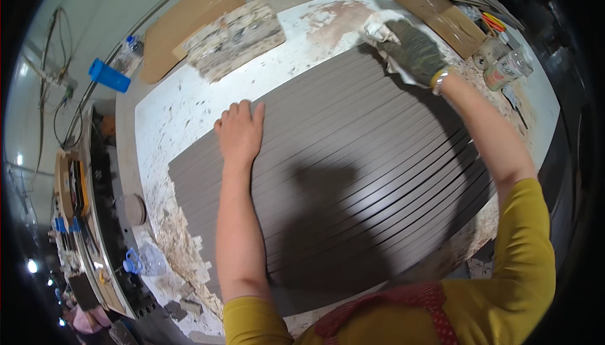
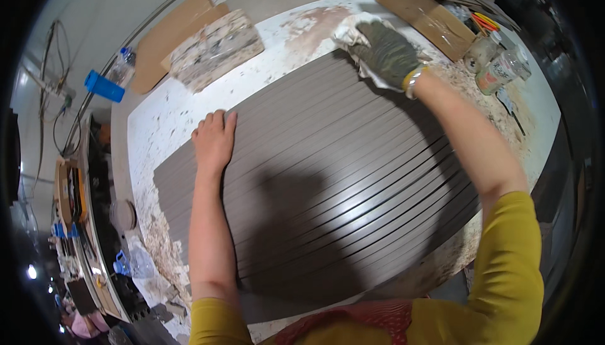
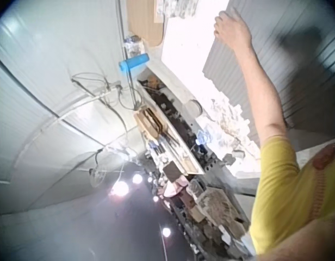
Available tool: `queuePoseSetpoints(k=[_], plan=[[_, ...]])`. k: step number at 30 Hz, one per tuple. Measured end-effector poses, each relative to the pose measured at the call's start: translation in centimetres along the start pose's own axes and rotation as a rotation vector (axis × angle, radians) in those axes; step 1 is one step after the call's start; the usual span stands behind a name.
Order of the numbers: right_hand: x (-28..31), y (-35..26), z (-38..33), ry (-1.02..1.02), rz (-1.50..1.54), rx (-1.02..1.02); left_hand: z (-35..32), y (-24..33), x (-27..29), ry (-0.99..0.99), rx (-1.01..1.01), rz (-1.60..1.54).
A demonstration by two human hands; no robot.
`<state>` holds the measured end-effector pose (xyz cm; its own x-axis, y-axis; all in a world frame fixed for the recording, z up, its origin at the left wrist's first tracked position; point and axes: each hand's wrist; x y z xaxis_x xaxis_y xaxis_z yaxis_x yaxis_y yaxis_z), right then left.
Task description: The person cleans individual wood slats and a larger slatted panel using a white cloth. They apply a liquid from a bottle onto the cloth and then wipe the sides and surfaces of the slats one by one.
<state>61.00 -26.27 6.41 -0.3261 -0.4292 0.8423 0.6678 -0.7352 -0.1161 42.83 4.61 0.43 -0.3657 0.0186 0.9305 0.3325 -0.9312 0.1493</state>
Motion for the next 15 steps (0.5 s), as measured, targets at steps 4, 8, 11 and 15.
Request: queuePoseSetpoints(k=[4,8,11,15], plan=[[-6.9,-11.1,-1.6,-0.038,0.166,0.083,0.3,0.5,0.4,-0.032,0.030,-0.005],[-7.4,-25.5,-2.0,-0.306,0.251,0.189,-0.4,-6.9,-0.3,0.040,0.046,-0.686],[-6.4,-16.3,-3.3,0.091,0.829,0.211,-2.5,-15.1,4.4,0.272,0.284,-0.589],[-4.2,-0.3,-3.5,-0.145,-0.220,-0.228,-7.1,-20.7,4.9,-0.016,0.497,-0.897]])
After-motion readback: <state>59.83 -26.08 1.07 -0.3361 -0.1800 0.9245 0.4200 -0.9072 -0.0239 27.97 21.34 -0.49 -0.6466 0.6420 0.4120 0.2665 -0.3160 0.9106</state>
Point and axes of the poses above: each hand's wrist, its own z-axis towards the middle knuckle, its own x-axis out of the back of the hand, y = z × x, and after that the axes turned 6 degrees about y, right-handed
